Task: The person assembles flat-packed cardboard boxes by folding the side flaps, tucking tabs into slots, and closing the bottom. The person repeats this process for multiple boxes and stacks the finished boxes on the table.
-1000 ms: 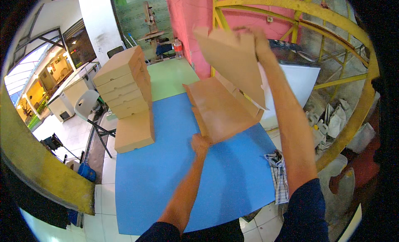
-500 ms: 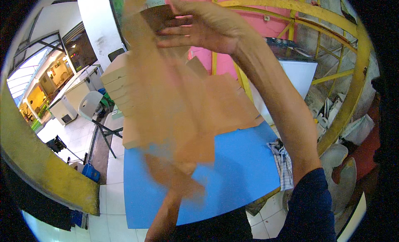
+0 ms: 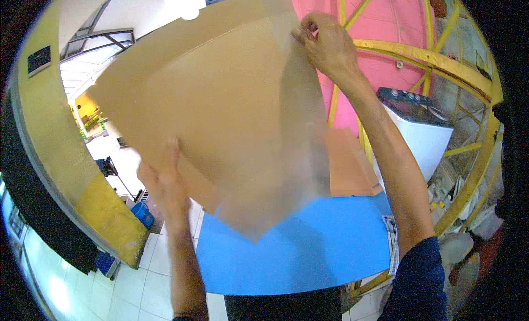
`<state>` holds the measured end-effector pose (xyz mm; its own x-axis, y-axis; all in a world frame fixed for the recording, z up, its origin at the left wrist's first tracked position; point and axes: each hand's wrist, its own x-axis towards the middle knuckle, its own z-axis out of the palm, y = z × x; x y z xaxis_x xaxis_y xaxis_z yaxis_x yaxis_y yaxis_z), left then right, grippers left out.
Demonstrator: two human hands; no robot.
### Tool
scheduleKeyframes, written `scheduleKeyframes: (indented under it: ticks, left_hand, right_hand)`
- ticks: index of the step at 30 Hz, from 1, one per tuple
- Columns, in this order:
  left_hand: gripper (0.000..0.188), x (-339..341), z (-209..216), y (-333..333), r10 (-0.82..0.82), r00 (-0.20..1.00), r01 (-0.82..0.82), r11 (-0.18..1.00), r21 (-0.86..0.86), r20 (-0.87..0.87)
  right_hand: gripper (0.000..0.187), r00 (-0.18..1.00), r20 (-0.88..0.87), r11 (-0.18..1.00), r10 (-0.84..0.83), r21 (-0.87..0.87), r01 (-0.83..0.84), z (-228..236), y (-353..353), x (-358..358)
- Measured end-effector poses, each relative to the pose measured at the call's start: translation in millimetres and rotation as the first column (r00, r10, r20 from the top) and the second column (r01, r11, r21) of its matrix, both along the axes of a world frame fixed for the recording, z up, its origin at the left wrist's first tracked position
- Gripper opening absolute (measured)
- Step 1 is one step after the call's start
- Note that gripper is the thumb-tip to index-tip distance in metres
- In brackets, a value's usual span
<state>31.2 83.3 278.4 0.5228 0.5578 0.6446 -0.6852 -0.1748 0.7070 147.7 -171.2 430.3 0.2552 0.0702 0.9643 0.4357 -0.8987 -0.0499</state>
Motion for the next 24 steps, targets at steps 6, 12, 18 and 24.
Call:
scheduleKeyframes:
  ticks: [6,12,18,24]
  left_hand:
    - [0.029,-9.1,56.5,17.5,0.002,0.944,0.129,0.917,0.378,-0.329]
    - [0.034,-15.3,38.5,14.0,-0.362,0.889,0.386,0.922,0.034,-0.282]
    - [0.027,-17.4,29.8,31.2,-0.333,0.863,0.386,0.92,0.07,-0.381]
    - [0.032,-18.0,10.0,22.1,-0.351,0.88,0.426,0.882,0.204,-0.319]
  right_hand:
    - [0.067,0.953,0.275,0.924,0.126,-0.381,-0.012,-12.4,49.5,-3.7]
    - [0.035,0.921,-0.052,0.834,0.387,-0.407,-0.373,-27.9,67.5,-21.3]
    - [0.036,0.545,-0.585,0.643,0.6,-0.053,-0.764,-51.5,67.3,-26.7]
    - [0.037,0.337,-0.72,0.507,0.606,0.023,-0.862,-60.4,69.7,-7.2]
